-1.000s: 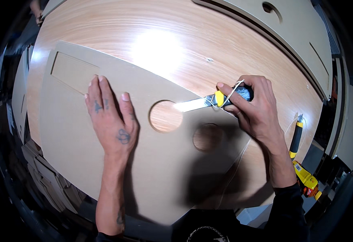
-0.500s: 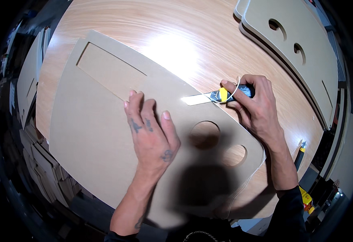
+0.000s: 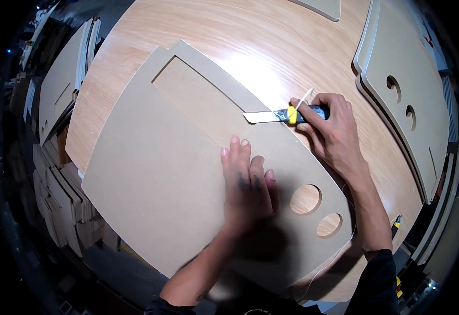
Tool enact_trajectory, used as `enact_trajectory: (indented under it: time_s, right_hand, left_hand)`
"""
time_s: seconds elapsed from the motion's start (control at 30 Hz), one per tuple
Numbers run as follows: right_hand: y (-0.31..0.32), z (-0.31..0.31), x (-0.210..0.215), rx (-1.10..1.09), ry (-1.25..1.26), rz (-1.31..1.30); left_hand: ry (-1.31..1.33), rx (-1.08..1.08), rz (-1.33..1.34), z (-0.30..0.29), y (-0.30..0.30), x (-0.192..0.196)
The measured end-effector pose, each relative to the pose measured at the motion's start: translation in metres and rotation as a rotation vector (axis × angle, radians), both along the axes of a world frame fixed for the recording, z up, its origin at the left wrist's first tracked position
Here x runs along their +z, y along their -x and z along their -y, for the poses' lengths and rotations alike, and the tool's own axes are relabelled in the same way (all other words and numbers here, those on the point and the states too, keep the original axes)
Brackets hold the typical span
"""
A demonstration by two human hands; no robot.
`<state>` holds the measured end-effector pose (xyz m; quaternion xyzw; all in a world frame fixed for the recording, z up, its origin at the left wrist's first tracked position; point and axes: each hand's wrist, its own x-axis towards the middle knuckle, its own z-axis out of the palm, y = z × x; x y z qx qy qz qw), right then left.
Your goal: The person trims the excess white material from the edges of fiberboard panels using a utility knife and then smooths the corners with a small sanding block.
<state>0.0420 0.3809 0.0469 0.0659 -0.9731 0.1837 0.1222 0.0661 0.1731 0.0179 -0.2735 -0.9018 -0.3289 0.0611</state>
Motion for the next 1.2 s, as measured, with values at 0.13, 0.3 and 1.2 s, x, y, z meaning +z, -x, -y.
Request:
enact_trajectory:
  time_s: [0.13, 0.3, 1.2]
  right_hand:
    - [0.027, 0.009, -0.005, 0.041, -0.035, -0.047]
    - [0.064, 0.024, -0.012, 0.062, 0.007, -0.092]
    - [0.225, 0.091, -0.014, -0.119, 0.013, -0.083]
  left_hand:
    - [-0.008, -0.036, -0.010, 0.000, 0.001, 0.000]
    - [-0.052, -0.025, 0.066, -0.001, 0.000, 0.007]
    - [0.078, 0.004, 0.092, -0.002, 0.000, 0.020]
